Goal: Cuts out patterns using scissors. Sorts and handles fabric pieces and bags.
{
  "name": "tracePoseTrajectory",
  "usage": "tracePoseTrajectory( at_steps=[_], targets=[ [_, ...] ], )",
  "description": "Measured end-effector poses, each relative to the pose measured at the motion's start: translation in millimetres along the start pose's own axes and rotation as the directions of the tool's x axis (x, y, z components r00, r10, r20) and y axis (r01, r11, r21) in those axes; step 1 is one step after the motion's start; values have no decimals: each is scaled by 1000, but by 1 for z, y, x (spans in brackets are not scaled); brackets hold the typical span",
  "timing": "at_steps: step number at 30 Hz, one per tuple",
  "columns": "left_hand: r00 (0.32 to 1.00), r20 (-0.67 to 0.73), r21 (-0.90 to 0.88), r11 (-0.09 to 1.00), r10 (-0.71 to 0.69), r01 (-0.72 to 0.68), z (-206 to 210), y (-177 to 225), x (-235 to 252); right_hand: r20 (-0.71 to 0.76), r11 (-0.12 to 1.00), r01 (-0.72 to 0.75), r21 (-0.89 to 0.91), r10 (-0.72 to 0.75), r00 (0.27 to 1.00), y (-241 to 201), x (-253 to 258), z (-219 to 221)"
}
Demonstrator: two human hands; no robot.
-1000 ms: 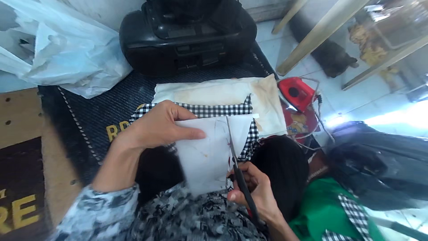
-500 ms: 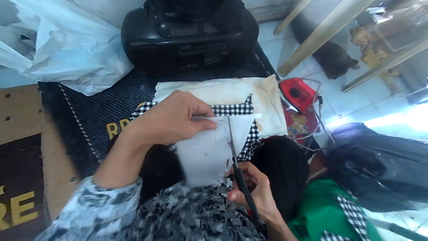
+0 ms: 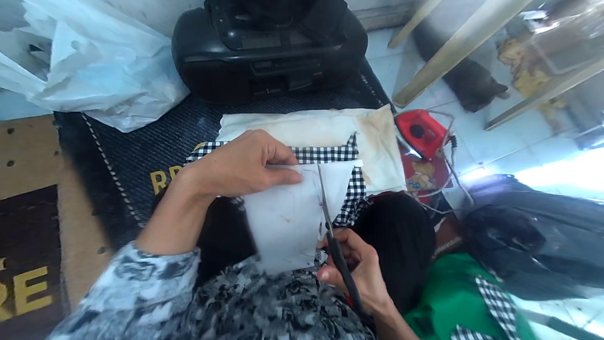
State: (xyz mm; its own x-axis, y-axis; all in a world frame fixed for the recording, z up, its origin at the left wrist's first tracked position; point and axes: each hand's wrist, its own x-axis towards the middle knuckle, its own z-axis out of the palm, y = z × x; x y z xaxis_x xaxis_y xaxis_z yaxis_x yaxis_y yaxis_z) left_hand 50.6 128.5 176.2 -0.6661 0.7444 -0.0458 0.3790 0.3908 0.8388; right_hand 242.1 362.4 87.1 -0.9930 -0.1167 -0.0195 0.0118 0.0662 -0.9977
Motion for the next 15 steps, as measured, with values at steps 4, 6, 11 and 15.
tracePoseTrajectory(
  at_steps=[4,6,11,15],
  targets=[
    [1000,15,-19,1000,12,-12,-1,-2,-1,-6,1000,-3,-6,3,1000,0,-1,1],
    [1000,16,-22,1000,13,-13,-1,-3,-1,-5,1000,-12,-14,12,1000,0,-2,1],
    [999,38,-47,999,-23,25,-2,-4,-3,35,999,-51,-10,52,998,-1,-1,0],
    [998,58,-67,998,-8,12,-1,-3,-4,48,998,-60,5,59,997,-3,3,0]
  ],
)
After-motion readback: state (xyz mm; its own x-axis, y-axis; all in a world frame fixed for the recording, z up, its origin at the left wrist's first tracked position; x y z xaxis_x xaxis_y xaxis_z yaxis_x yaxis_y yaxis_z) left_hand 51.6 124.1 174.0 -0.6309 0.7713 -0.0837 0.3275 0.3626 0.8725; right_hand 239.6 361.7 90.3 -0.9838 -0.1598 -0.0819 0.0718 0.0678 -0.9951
